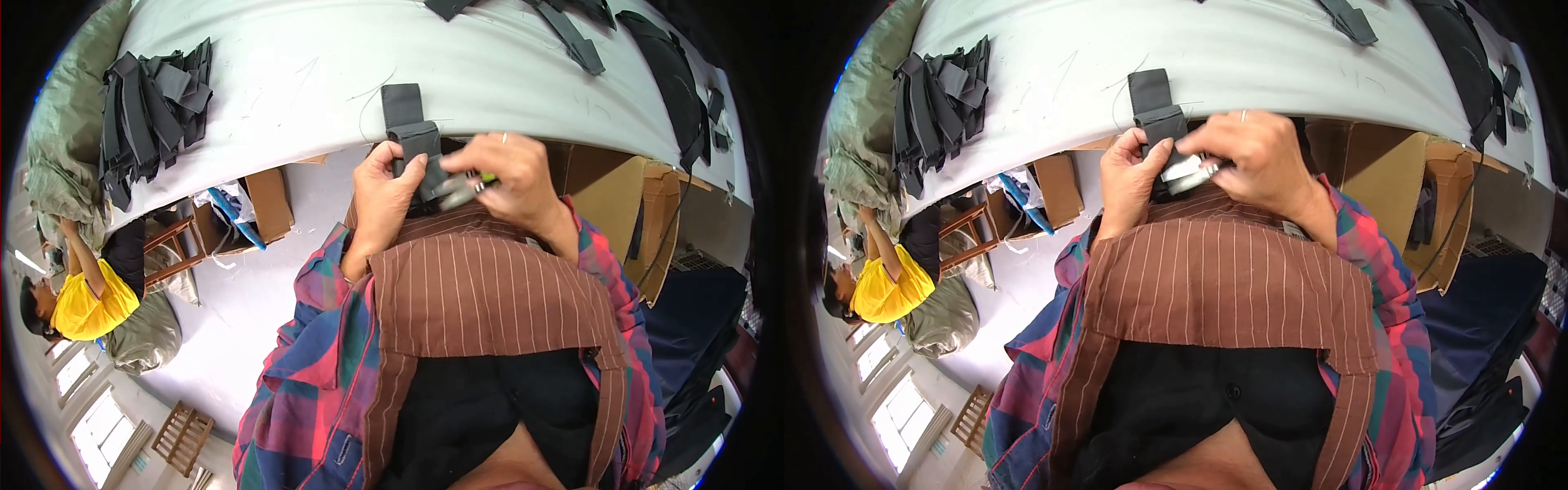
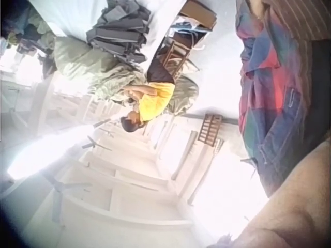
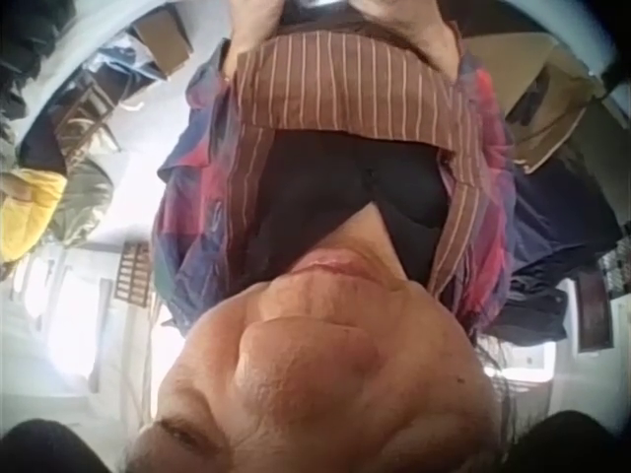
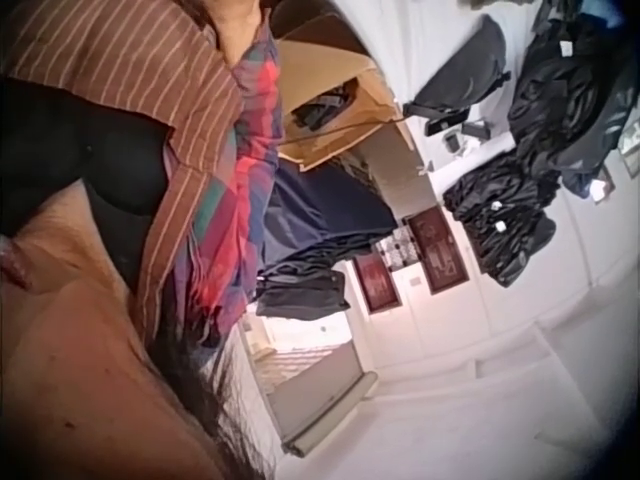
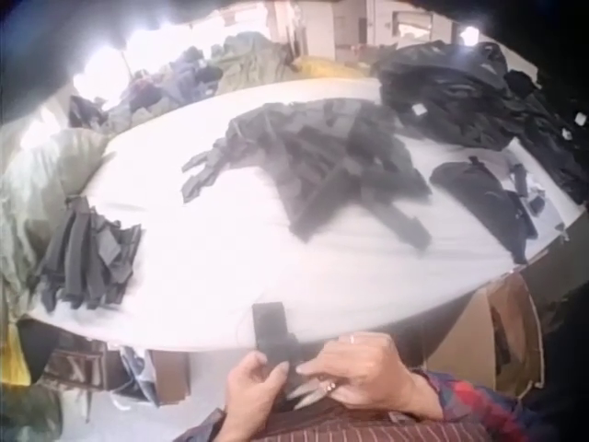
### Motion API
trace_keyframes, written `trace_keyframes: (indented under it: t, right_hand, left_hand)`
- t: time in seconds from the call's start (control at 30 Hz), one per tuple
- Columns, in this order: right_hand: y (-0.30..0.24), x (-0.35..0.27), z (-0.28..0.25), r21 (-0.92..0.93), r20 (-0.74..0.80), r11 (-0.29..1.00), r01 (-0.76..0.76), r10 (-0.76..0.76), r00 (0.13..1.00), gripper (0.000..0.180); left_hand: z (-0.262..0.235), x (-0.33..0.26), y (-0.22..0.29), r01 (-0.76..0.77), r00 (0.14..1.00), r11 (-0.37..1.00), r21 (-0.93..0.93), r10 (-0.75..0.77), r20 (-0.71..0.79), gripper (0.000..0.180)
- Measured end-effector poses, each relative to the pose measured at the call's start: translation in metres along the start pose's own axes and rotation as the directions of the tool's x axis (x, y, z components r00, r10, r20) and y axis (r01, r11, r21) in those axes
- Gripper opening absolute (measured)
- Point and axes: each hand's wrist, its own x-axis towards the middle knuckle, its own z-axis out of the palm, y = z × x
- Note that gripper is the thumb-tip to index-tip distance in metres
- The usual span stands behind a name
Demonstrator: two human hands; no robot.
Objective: Trimming excess material from grey foam industrial parts using small snips.
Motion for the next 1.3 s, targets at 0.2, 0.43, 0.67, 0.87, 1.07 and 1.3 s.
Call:
trace_keyframes:
  t: [0.2, 0.43, 0.67, 0.87, 1.07, 1.3]
  right_hand:
    - [-0.01, 0.033, -0.009, -0.347, 0.087, 0.936, 0.056, -0.027, 0.996, 0.03]
    - [-0.015, 0.03, -0.002, -0.462, 0.049, 0.884, 0.067, -0.05, 0.998, 0.013]
    - [-0.02, 0.03, -0.002, -0.527, 0.048, 0.848, 0.047, -0.025, 0.999, 0.006]
    - [-0.021, 0.03, -0.001, -0.483, 0.021, 0.874, 0.056, -0.052, 0.998, 0.007]
    - [-0.018, 0.034, -0.006, -0.415, -0.006, 0.909, -0.026, 0.026, 1.0, 0.011]
    - [0.009, 0.036, -0.005, 0.006, -0.126, 0.903, -0.429, 0.427, 0.896, 0.017]
  left_hand:
    - [0.006, -0.001, 0.004, -0.173, 0.971, 0.847, 0.502, 0.233, -0.059, 0.014]
    - [0.008, -0.007, 0.015, -0.208, 0.944, 0.601, 0.771, 0.33, -0.003, 0.013]
    - [0.007, -0.01, 0.02, -0.23, 0.938, 0.439, 0.869, 0.337, 0.079, 0.013]
    - [0.007, -0.01, 0.019, -0.218, 0.942, 0.426, 0.878, 0.329, 0.074, 0.012]
    - [0.006, -0.013, 0.024, -0.227, 0.94, 0.463, 0.856, 0.333, 0.069, 0.012]
    - [0.004, -0.01, 0.022, -0.252, 0.954, 0.573, 0.78, 0.285, 0.098, 0.013]
